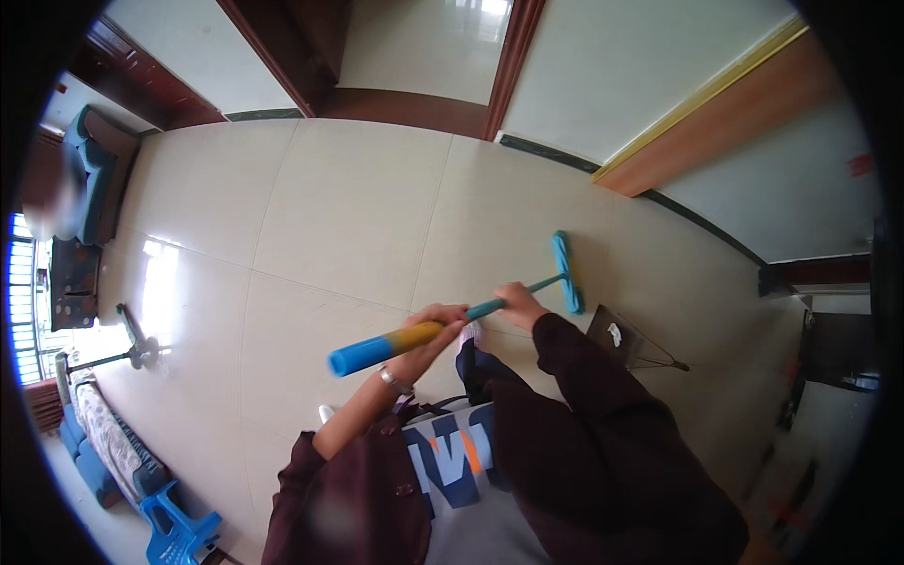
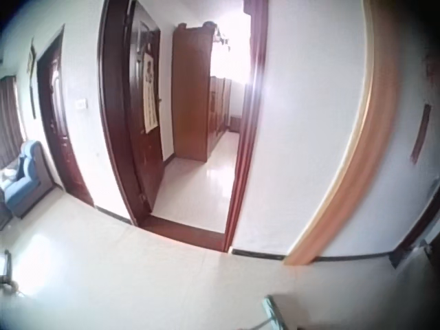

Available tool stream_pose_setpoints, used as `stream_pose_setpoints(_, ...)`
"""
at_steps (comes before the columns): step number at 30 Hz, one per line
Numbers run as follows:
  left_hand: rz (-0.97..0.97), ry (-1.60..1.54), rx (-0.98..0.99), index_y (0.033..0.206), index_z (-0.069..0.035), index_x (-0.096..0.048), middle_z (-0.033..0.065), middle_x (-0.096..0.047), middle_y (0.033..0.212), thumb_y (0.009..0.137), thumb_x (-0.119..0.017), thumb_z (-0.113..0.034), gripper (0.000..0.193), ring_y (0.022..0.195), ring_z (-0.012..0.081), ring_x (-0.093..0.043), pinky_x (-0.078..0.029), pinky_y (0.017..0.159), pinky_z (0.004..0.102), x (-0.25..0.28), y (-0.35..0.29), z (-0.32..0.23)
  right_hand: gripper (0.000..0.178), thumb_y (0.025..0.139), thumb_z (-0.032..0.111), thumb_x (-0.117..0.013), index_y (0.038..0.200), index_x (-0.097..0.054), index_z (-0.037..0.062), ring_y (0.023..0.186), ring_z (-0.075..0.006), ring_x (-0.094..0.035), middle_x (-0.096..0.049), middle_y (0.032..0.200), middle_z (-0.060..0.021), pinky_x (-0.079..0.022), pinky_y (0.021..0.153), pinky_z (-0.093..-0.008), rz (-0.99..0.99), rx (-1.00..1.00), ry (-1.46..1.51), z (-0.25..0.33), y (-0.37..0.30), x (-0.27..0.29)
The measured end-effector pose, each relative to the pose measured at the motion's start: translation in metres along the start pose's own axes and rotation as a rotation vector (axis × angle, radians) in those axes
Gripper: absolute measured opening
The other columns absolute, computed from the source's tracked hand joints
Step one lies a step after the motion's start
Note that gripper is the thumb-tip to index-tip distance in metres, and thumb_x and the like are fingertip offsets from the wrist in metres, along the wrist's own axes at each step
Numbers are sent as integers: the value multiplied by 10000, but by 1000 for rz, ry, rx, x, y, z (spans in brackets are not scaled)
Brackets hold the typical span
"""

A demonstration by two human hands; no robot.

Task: The person sweeps a tiled floor using a blue and yellow broom, moving a blue plastic chair aside to access the area underneath. They continue sweeping around furniture and a scooter, gathering small debris into a pile.

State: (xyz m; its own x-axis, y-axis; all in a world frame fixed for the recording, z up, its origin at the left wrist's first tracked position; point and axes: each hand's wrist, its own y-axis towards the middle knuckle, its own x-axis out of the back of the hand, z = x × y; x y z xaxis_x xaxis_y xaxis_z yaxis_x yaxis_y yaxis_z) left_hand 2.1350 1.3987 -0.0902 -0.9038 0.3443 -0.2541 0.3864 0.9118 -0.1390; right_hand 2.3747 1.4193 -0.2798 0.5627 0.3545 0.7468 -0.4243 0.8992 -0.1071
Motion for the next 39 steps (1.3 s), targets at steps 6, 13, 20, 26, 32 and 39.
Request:
stream_pose_setpoints(6,-321,140,-311,641,-26,-498,84,-550,650,875,-514,-96,245,630,183,-503,-438,630,303,46,-1,-96,114,651,107,-588,631,-490,54,706,-393,-536,-541,654,-177,-396,628,-488,-8,180,320,125,112,-35)
stream_pose_setpoints(13,-161,202,-634,611,-40,-470,45,-482,523,824,-650,-199,320,476,183,-480,-407,466,296,47,21,-141,177,739,116,-606,639,-483,38,670,-392,-520,-530,659,-183,-395,587,-447,12,326,464,183,148,8)
stream_pose_setpoints(20,-129,132,-329,692,-45,-494,70,-544,673,867,-563,-154,218,664,195,-548,-466,738,386,57,53,-77,128,652,84,-614,641,-488,62,705,-372,-537,-538,648,-144,-403,635,-456,35,197,79,57,142,29)
stream_pose_setpoints(26,-394,91,-134,720,-47,-491,76,-559,728,907,-468,-94,195,773,210,-561,-432,905,440,104,29,-40,132,593,80,-641,634,-516,71,697,-369,-547,-533,647,-156,-410,622,-471,171,314,15,58,173,-29)
stream_pose_setpoints(32,-508,217,-517,596,-58,-437,35,-443,530,864,-562,-151,310,509,160,-460,-436,573,325,137,0,-143,129,629,82,-619,654,-494,62,730,-368,-563,-576,712,-163,-437,602,-441,209,362,353,224,238,-80)
stream_pose_setpoints(39,-251,193,-740,607,-61,-456,37,-471,507,837,-636,-225,335,465,163,-486,-447,495,306,131,28,-169,119,657,73,-584,627,-470,55,717,-382,-548,-555,666,-156,-433,619,-450,114,432,311,225,238,13)
